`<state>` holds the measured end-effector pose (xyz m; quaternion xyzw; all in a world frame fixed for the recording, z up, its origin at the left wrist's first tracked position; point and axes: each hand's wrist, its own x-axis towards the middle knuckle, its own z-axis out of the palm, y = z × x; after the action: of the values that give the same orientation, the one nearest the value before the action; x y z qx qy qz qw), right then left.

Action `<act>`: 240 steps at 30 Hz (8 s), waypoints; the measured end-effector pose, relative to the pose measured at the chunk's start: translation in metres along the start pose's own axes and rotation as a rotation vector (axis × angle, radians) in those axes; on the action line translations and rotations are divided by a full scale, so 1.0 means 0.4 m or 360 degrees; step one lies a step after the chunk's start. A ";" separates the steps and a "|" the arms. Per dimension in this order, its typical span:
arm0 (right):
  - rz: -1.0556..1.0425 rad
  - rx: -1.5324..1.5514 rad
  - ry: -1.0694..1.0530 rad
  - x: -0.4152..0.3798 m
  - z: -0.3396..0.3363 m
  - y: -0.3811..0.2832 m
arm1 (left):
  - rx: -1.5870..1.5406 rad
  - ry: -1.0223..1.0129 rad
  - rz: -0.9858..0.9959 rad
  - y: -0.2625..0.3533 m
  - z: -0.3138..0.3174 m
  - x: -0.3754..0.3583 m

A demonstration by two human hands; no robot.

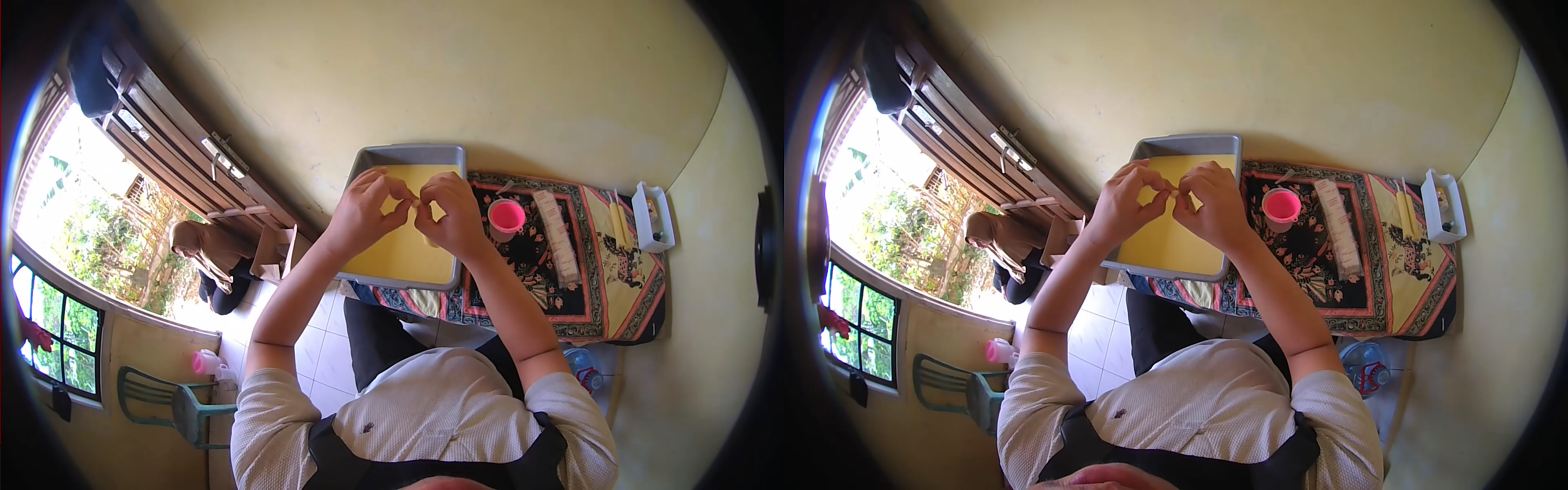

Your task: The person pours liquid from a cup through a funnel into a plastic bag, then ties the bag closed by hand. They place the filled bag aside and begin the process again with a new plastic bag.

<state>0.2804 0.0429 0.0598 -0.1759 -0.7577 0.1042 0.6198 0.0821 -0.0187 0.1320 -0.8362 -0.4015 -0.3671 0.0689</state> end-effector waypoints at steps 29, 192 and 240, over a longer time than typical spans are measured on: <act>0.0012 0.0026 -0.0176 0.000 -0.010 -0.001 | -0.0403 -0.0311 -0.0884 0.027 -0.034 0.020; 0.1434 0.1460 -0.0268 -0.039 0.051 0.045 | -0.0716 0.0085 -0.0800 -0.032 0.118 -0.093; 0.0742 0.0749 -0.0787 0.055 -0.058 0.068 | -0.0920 -0.0044 -0.1007 0.025 0.095 -0.075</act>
<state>0.3029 0.0753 0.0744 -0.1659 -0.7791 0.4514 0.4022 0.0983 -0.0286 0.0863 -0.6616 -0.5197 -0.4563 -0.2898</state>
